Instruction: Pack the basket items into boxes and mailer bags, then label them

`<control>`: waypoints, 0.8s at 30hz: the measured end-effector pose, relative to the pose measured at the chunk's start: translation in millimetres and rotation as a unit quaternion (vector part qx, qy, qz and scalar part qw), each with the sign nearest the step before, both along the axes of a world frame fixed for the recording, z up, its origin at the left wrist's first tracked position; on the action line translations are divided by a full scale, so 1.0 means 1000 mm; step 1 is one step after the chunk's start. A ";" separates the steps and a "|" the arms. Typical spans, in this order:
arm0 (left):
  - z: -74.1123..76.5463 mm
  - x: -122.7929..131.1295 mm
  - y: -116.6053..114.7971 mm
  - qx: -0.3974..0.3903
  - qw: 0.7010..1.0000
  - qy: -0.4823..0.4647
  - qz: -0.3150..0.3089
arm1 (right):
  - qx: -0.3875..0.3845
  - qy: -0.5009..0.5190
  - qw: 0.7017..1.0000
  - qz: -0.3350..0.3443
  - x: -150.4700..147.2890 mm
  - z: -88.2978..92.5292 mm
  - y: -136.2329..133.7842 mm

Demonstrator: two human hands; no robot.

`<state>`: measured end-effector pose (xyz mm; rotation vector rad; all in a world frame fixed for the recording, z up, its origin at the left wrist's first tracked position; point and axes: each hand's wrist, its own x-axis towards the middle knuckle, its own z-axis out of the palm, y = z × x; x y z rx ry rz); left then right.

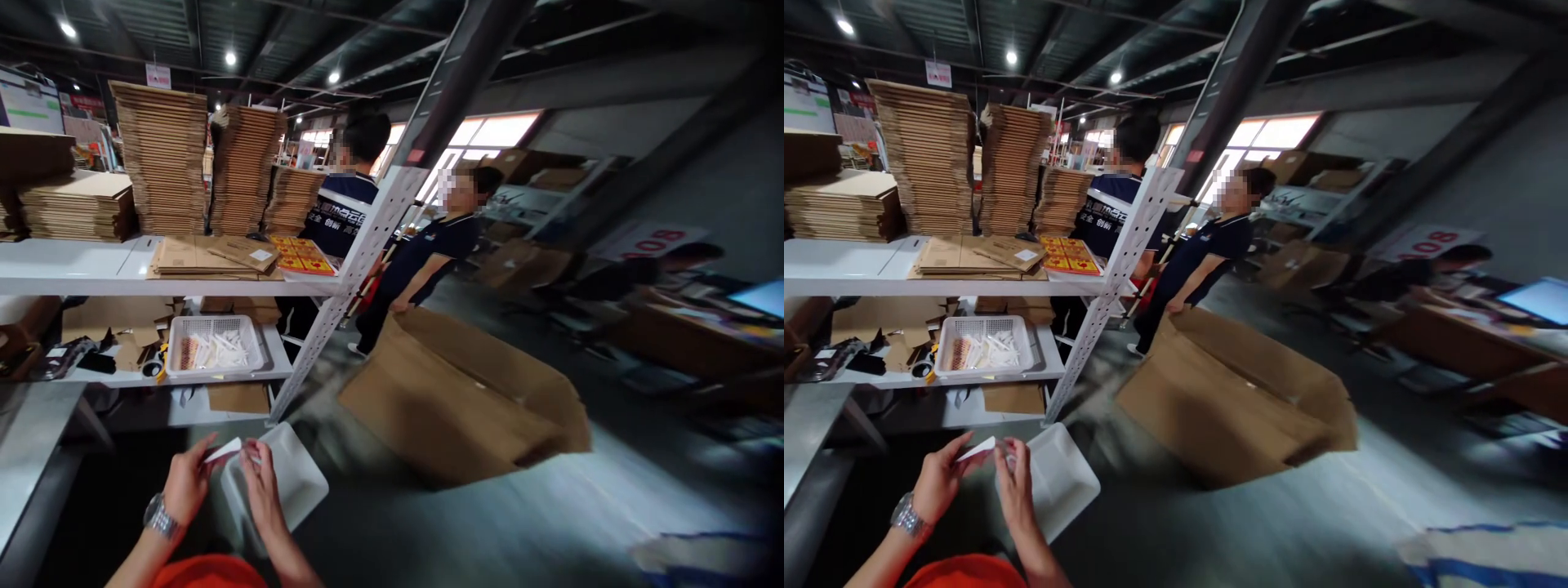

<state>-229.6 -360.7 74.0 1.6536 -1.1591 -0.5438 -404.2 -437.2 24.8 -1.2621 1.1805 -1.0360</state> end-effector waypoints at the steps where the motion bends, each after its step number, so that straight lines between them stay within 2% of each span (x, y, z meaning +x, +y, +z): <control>1: 0.001 0.000 0.001 0.005 1.000 0.001 0.003 | -0.015 0.011 1.000 -0.012 0.000 0.002 0.001; 3: 0.003 -0.001 0.002 0.017 1.000 0.006 0.005 | -0.051 0.025 0.998 -0.020 0.001 0.007 0.001; 5: 0.003 -0.001 0.003 0.027 0.999 0.017 0.001 | -0.064 0.030 0.997 0.013 0.000 0.016 -0.001; 10: 0.004 -0.003 0.004 0.055 0.997 0.056 -0.014 | -0.028 0.043 0.995 0.091 -0.004 0.042 -0.009; 14: 0.016 -0.009 0.003 0.073 0.990 0.117 -0.004 | 0.022 0.005 0.988 0.151 -0.005 0.060 -0.014; 18: 0.034 -0.014 0.001 0.071 0.988 0.135 0.020 | 0.061 -0.024 0.981 0.183 -0.006 0.064 -0.016; 24: 0.050 -0.012 -0.002 0.071 0.984 0.161 0.033 | -0.055 0.026 0.989 0.137 -0.003 0.060 -0.021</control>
